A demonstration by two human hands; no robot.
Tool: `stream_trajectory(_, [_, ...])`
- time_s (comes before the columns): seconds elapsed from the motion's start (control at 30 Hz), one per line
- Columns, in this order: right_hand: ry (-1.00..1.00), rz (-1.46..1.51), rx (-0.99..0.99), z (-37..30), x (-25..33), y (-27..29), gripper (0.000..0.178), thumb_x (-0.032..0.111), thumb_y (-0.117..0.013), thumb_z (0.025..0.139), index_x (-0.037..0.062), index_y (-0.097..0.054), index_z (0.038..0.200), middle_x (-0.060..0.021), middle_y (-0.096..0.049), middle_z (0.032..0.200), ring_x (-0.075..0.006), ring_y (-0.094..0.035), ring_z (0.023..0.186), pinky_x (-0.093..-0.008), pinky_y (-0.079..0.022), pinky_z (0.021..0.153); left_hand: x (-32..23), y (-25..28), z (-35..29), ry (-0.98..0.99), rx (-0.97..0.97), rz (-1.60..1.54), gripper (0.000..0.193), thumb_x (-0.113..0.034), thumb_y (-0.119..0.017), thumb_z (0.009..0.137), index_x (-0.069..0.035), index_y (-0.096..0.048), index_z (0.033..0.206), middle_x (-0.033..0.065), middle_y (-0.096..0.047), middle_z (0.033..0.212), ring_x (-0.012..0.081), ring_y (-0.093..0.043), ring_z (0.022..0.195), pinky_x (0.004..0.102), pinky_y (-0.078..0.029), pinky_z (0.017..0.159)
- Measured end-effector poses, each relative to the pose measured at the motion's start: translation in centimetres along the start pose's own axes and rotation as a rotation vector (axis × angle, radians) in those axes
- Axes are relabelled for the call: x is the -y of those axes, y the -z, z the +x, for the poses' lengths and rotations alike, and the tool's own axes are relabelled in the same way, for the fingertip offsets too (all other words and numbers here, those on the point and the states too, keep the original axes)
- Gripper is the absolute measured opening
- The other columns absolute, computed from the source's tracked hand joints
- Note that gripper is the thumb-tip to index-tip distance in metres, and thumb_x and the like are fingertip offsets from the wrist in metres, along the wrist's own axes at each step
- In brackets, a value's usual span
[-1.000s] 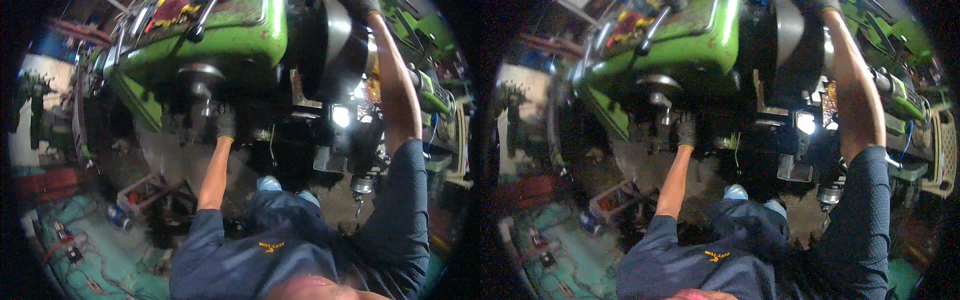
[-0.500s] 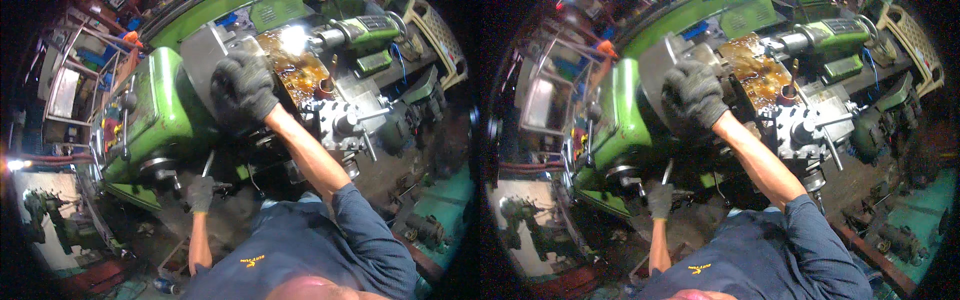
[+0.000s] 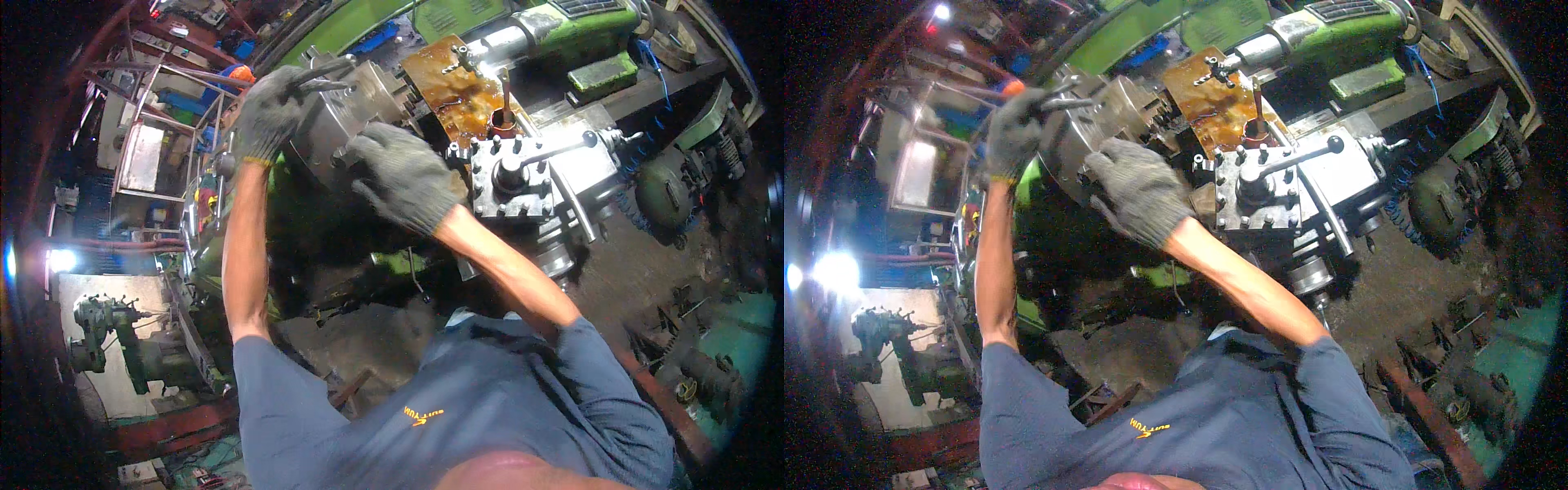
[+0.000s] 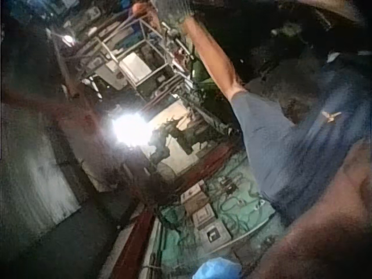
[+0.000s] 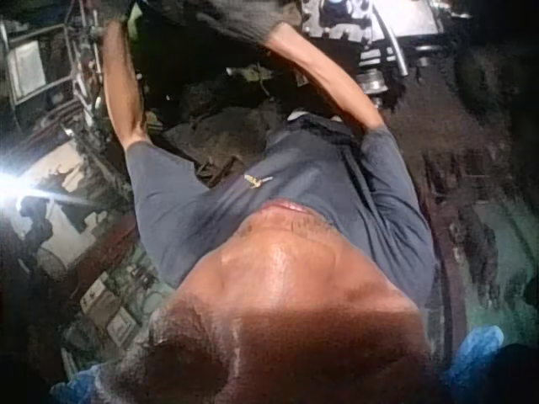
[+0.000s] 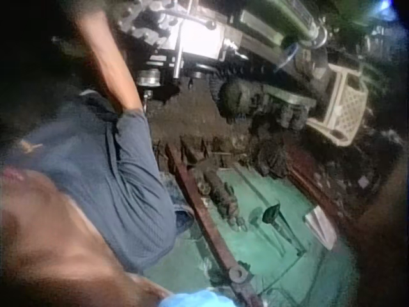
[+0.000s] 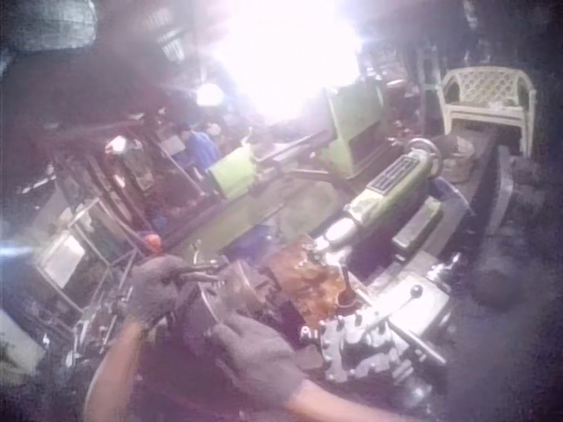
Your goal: The person operates a green metal lathe in a workshop, machining a cylindrical metal workpiece. They adjust the tool post and cross-slide, engage the cutting tool, and apply cutting fluid to the workpiece while the lathe is running.
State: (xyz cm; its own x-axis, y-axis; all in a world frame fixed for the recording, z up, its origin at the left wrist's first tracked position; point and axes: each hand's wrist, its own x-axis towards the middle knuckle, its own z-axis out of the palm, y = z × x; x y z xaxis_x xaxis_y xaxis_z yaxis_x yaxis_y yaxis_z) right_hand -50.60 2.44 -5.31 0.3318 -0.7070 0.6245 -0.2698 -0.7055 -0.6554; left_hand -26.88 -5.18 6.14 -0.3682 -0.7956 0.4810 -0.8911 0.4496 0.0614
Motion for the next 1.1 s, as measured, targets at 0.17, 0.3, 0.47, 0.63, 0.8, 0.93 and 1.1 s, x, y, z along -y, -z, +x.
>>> stream_trajectory(0.17, [-0.030, -0.144, -0.290, -10.4, -1.0, 13.0, 0.031, 0.018, -0.075, 0.084, 0.0044, -0.067, 0.111, -0.0167, -0.069, 0.105, -0.0350, -0.068, 0.097, -0.0433, -0.054, 0.085, 2.0, -3.2, 1.7, -0.118, 0.051, 0.073, 0.025, -0.008, -0.066, 0.077, -0.007, -0.070, 0.101, 0.0200, -0.068, 0.093, 0.0383, -0.067, 0.091, 0.0456, -0.053, 0.081])
stream_trajectory(0.3, [-0.629, -0.405, -0.318, -18.4, -6.1, 19.1, 0.037, 0.026, -0.075, 0.088, 0.0040, -0.066, 0.116, -0.0168, -0.070, 0.109, -0.0339, -0.068, 0.101, -0.0438, -0.053, 0.089, 2.8, -3.8, 3.4, -0.136, 0.153, -0.014, 0.023, -0.007, -0.068, 0.075, -0.007, -0.070, 0.098, 0.0178, -0.068, 0.090, 0.0384, -0.065, 0.087, 0.0445, -0.053, 0.079])
stream_trajectory(0.47, [-1.026, -0.485, 0.030, -21.1, -10.3, 18.6, 0.046, 0.042, -0.070, 0.090, 0.0059, -0.064, 0.119, -0.0189, -0.072, 0.104, -0.0384, -0.069, 0.098, -0.0480, -0.053, 0.087, 3.6, -4.1, 6.2, -0.430, 0.347, 0.117, 0.040, -0.026, -0.085, 0.068, -0.010, -0.069, 0.100, 0.0124, -0.066, 0.088, 0.0341, -0.064, 0.087, 0.0435, -0.051, 0.081])
stream_trajectory(0.63, [-1.176, -0.574, 0.237, -20.5, -12.8, 16.1, 0.049, 0.048, -0.068, 0.090, 0.0057, -0.064, 0.113, -0.0232, -0.072, 0.100, -0.0445, -0.068, 0.096, -0.0516, -0.053, 0.084, 4.6, -6.3, 8.6, -0.427, 0.238, 0.170, 0.039, -0.027, -0.082, 0.071, -0.013, -0.069, 0.105, 0.0126, -0.068, 0.093, 0.0343, -0.065, 0.092, 0.0438, -0.052, 0.080])
stream_trajectory(0.8, [-1.003, -0.443, 0.016, -24.2, -13.7, 15.5, 0.044, 0.047, -0.061, 0.097, 0.0030, -0.068, 0.096, -0.0240, -0.067, 0.090, -0.0450, -0.064, 0.085, -0.0509, -0.048, 0.075, 6.7, -10.0, 6.7, -0.220, -0.083, 0.248, 0.021, -0.025, -0.068, 0.081, -0.012, -0.067, 0.098, 0.0136, -0.068, 0.087, 0.0366, -0.066, 0.084, 0.0469, -0.051, 0.073])
stream_trajectory(0.93, [-1.097, -0.401, -0.192, -29.2, -9.2, 17.4, 0.043, 0.045, -0.061, 0.099, 0.0027, -0.065, 0.092, -0.0166, -0.061, 0.077, -0.0285, -0.060, 0.068, -0.0418, -0.046, 0.064, 5.9, -9.1, 6.7, -0.241, -0.157, 0.313, 0.019, -0.034, -0.065, 0.089, -0.016, -0.067, 0.096, 0.0142, -0.068, 0.082, 0.0356, -0.068, 0.079, 0.0459, -0.052, 0.069])
stream_trajectory(1.1, [-0.932, -0.524, -0.335, -31.1, -0.9, 20.1, 0.039, 0.040, -0.062, 0.101, 0.0026, -0.064, 0.091, -0.0066, -0.050, 0.066, -0.0145, -0.045, 0.058, -0.0344, -0.038, 0.055, 5.5, -9.6, 7.0, -0.230, -0.157, 0.216, 0.018, -0.033, -0.064, 0.086, -0.015, -0.066, 0.091, 0.0143, -0.070, 0.082, 0.0365, -0.069, 0.077, 0.0492, -0.053, 0.066])
